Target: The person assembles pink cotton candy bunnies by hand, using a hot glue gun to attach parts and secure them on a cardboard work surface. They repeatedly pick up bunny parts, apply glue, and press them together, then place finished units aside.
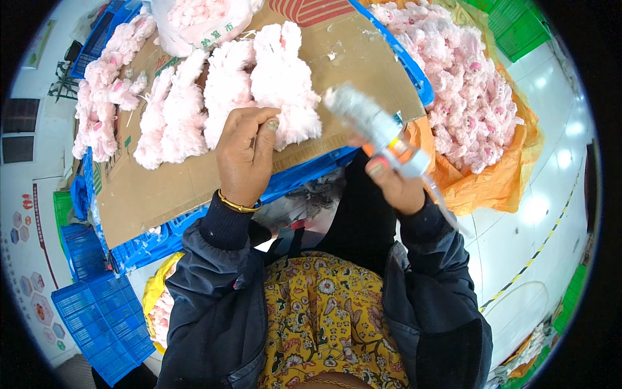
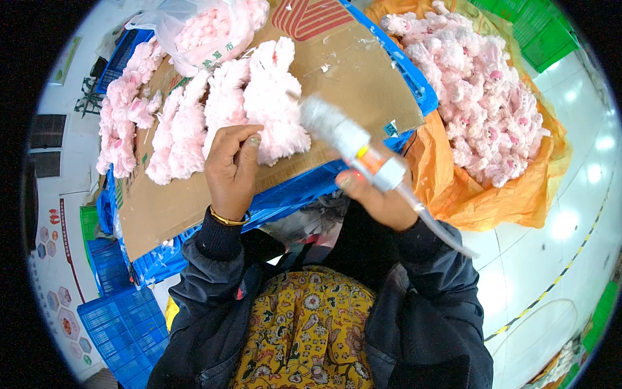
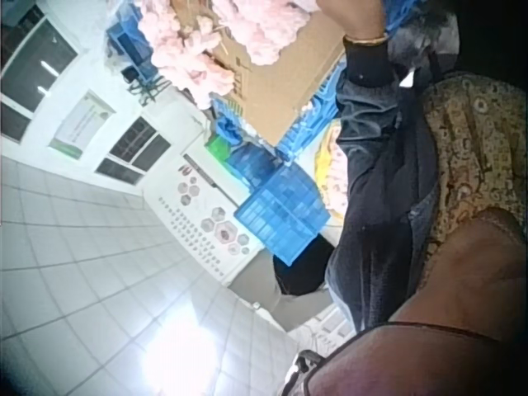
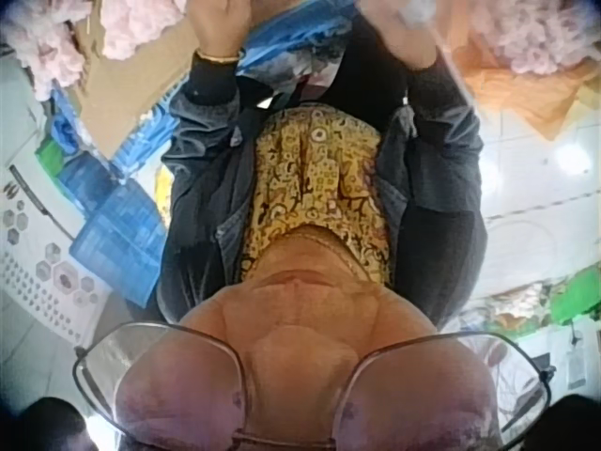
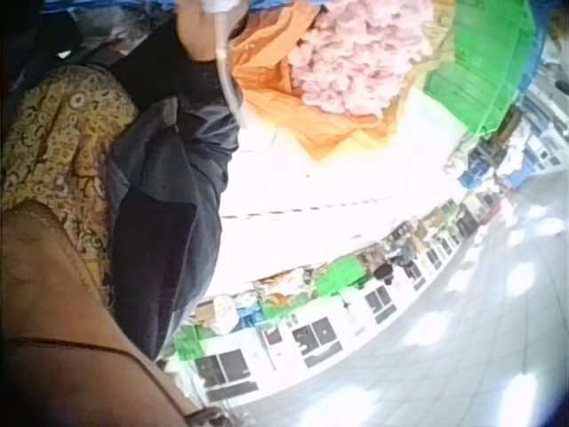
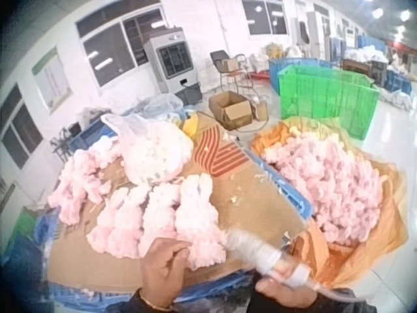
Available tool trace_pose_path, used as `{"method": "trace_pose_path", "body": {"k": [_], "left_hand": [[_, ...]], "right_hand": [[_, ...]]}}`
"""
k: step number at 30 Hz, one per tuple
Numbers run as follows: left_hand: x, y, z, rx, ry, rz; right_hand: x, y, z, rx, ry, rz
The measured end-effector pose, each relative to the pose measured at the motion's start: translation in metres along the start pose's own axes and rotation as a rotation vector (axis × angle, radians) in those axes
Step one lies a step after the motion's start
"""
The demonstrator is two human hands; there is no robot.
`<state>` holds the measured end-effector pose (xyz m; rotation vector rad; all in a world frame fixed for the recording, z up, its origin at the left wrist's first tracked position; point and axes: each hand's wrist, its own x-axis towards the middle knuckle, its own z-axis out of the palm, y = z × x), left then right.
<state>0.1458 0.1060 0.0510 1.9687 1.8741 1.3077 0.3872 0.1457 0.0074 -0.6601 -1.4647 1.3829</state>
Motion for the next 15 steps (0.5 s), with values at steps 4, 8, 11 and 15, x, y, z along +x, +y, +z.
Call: {"method": "trace_pose_path", "body": {"k": [4, 8, 11, 15], "left_hand": [[0.0, 0.002, -0.001, 0.018, -0.016, -0.027], [0.001, 0.0, -0.001, 0.035, -0.005, 0.034], [0.002, 0.002, -0.001, 0.028, -0.019, 0.014], [0.002, 0.006, -0.002, 0.019, -0.034, -0.037]], "right_hand": [[-0.004, 0.006, 0.005, -0.221, -0.163, -0.191], [0.0, 0.007, 0.008, -0.364, -0.201, -0.303], [-0.001, 0.013, 0.006, -0.429, -0.236, -0.313], [0.002, 0.006, 0.01, -0.388, -0.232, -0.327]]}}
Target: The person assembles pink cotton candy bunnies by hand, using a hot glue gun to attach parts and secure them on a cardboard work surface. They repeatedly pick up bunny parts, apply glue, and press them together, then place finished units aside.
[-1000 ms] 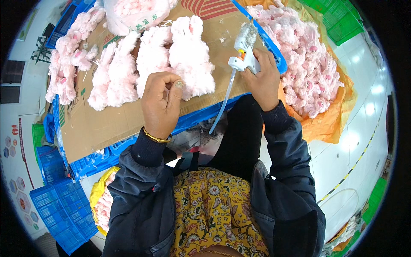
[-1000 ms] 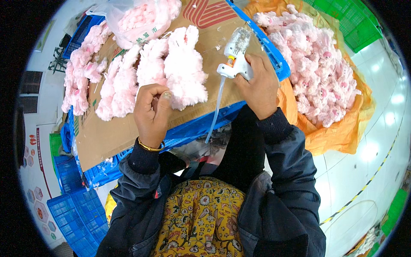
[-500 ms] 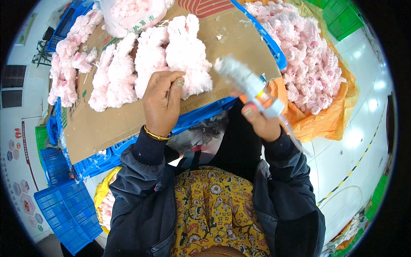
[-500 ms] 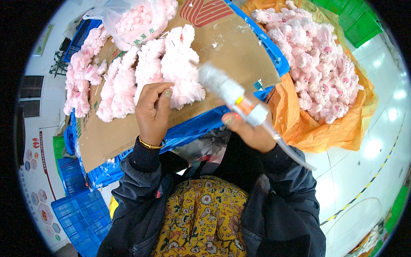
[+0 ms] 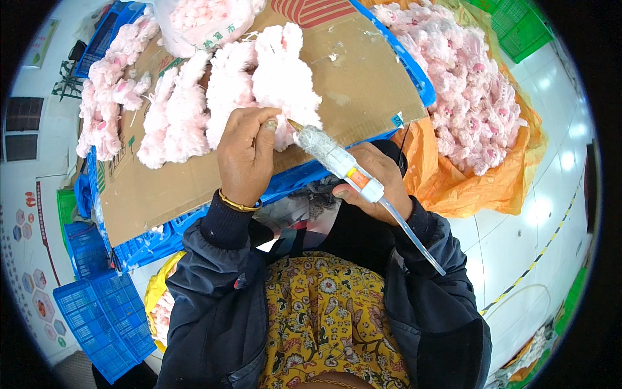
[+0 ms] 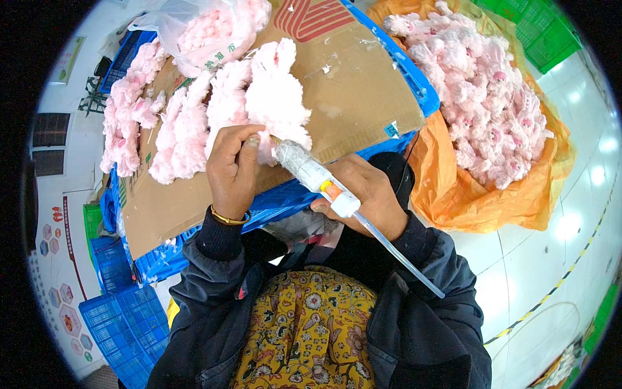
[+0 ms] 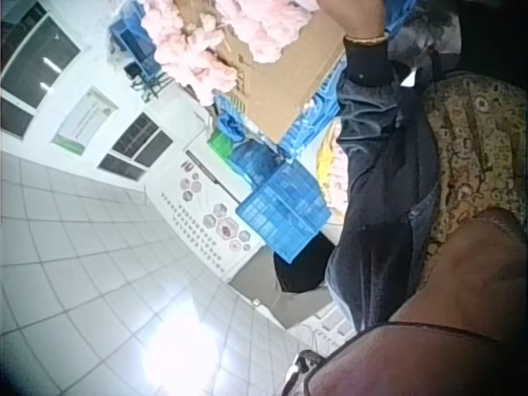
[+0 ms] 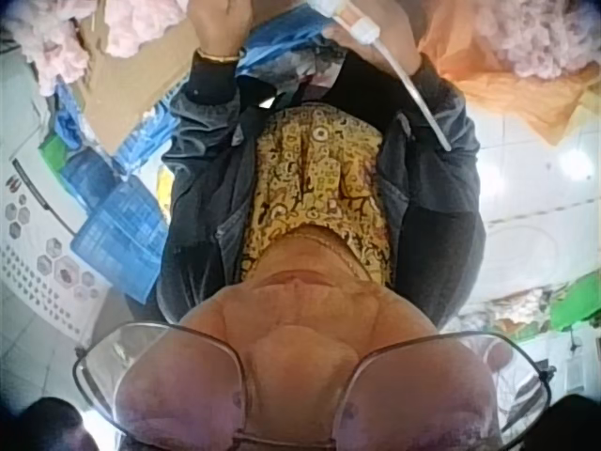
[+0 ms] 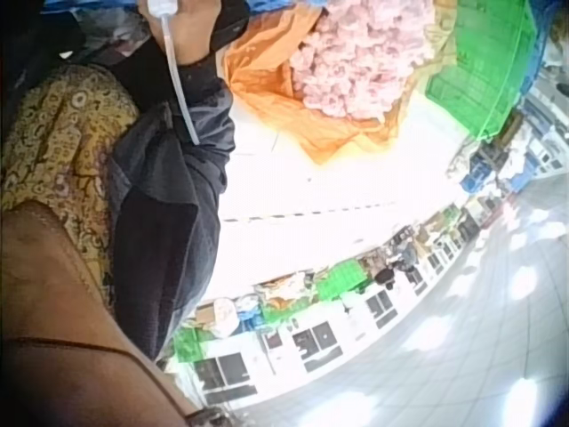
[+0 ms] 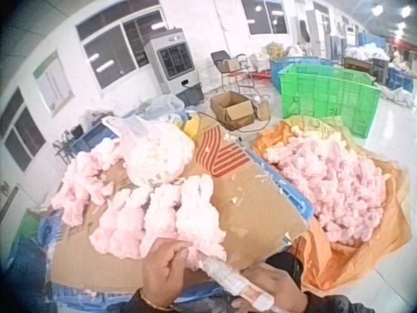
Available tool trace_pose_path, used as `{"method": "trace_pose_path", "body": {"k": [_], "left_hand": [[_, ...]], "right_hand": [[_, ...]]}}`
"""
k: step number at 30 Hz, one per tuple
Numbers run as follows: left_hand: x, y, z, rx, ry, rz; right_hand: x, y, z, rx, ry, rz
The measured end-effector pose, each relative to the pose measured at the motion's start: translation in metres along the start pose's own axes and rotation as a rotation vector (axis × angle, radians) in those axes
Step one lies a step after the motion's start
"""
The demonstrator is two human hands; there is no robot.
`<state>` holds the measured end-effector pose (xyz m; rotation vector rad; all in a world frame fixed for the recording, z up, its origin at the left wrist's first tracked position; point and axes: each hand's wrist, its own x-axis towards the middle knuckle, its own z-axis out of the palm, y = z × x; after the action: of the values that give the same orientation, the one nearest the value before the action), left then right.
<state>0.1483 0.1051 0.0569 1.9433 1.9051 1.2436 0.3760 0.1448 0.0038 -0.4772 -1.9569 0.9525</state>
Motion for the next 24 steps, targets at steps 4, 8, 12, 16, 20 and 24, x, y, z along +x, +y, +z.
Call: {"method": "trace_pose_path", "body": {"k": [4, 8, 12, 16, 20, 24], "left_hand": [[0.001, 0.0, 0.0, -0.001, -0.001, 0.004], [0.0, -0.002, 0.0, -0.003, -0.007, 0.005], [0.003, -0.004, -0.003, 0.018, -0.022, 0.044], [0.004, -0.003, -0.002, -0.064, -0.017, -0.052], [0.003, -0.008, 0.001, -0.167, -0.018, -0.128], [0.004, -0.006, 0.0, -0.115, -0.019, -0.092]], "right_hand": [[-0.001, 0.001, 0.003, -0.03, 0.003, -0.029], [0.002, -0.001, 0.003, -0.083, 0.005, -0.06], [0.0, 0.006, 0.007, -0.11, -0.001, -0.117], [0.0, 0.008, 0.009, -0.129, -0.007, -0.117], [-0.001, 0.009, 0.01, -0.182, -0.008, -0.09], [-0.001, 0.011, 0.011, -0.239, -0.003, -0.092]]}}
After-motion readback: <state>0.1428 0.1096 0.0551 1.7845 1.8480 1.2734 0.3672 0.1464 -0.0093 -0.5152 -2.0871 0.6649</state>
